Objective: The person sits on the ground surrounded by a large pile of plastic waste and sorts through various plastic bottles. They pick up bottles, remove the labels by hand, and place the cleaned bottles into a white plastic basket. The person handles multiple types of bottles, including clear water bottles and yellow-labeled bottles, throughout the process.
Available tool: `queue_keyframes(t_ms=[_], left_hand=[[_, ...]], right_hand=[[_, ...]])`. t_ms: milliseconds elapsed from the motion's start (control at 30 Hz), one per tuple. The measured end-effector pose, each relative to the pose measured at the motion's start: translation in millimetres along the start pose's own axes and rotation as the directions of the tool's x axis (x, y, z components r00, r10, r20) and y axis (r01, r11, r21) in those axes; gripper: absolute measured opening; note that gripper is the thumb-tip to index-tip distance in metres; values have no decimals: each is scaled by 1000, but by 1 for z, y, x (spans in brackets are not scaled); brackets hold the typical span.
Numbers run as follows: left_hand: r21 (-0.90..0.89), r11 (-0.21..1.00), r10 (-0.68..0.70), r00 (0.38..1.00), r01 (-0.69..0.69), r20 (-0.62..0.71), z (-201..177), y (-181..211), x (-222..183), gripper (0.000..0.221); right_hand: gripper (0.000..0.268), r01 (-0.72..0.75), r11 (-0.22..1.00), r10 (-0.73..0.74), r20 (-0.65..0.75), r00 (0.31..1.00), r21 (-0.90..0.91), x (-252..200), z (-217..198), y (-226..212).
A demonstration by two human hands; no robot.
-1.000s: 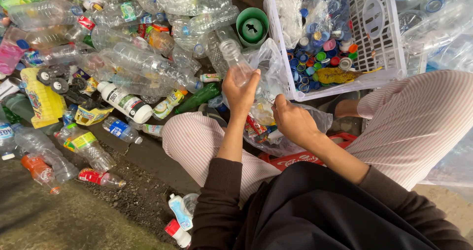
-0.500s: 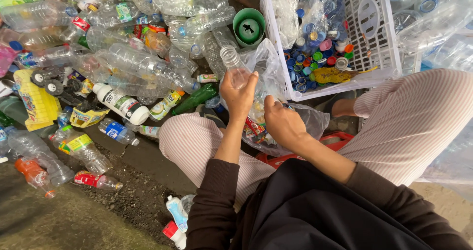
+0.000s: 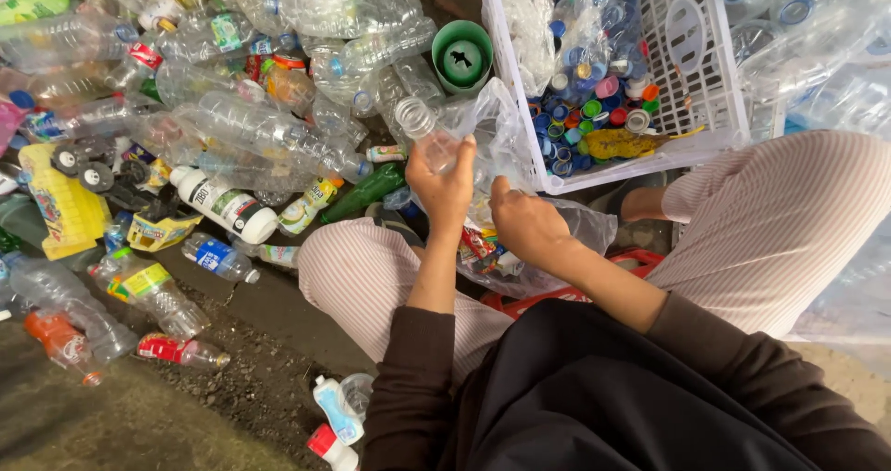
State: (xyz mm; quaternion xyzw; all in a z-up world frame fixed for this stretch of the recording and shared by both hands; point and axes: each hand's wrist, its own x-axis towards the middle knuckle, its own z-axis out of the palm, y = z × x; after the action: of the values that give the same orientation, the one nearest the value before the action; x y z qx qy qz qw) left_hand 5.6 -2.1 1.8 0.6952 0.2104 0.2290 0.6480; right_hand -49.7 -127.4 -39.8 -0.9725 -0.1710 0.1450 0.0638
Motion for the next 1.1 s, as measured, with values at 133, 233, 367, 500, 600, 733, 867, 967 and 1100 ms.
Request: queue_keyframes(t_ms=[133,233,367,500,600,733,867,967,1100], left_hand=[[3,1000,13,999,-13,-33,-7,5,5,20],[1,997,-71,996,71,-59,-12,3,8,20],[-36,998,-61,992,58,-107,-12,-4,24,23],[-214,956,-219,974,201,-61,-10,-13,37,80],[-62,948,-305,946,313,113,5,11,11,96],[-24,939,-339,937,342,81,6,13,10,90],[69,909,-412,911,411,4,7,8,1,90],[-60,904,-428,902,424,-65,5,-24,7,81],[-124,954,-287,950,272,-122,5,-21,-5,66]], right_hand=[[12,52,994,-63,-110,992,-101,-3,12,5],[8,38,997,-42,-68,997,-64,-10,46,20],[7,30,995,-37,-68,997,-99,-22,57,30],[27,-103,979,101,19,995,177,-26,53,39],[22,-37,994,44,-65,997,99,-27,30,30],[15,-37,998,27,-159,987,-58,-27,10,13],[16,-58,997,65,-139,988,58,-31,7,3],[16,-90,981,104,-73,992,169,-30,-5,-4],[16,-126,971,126,15,992,205,-27,-8,-8]])
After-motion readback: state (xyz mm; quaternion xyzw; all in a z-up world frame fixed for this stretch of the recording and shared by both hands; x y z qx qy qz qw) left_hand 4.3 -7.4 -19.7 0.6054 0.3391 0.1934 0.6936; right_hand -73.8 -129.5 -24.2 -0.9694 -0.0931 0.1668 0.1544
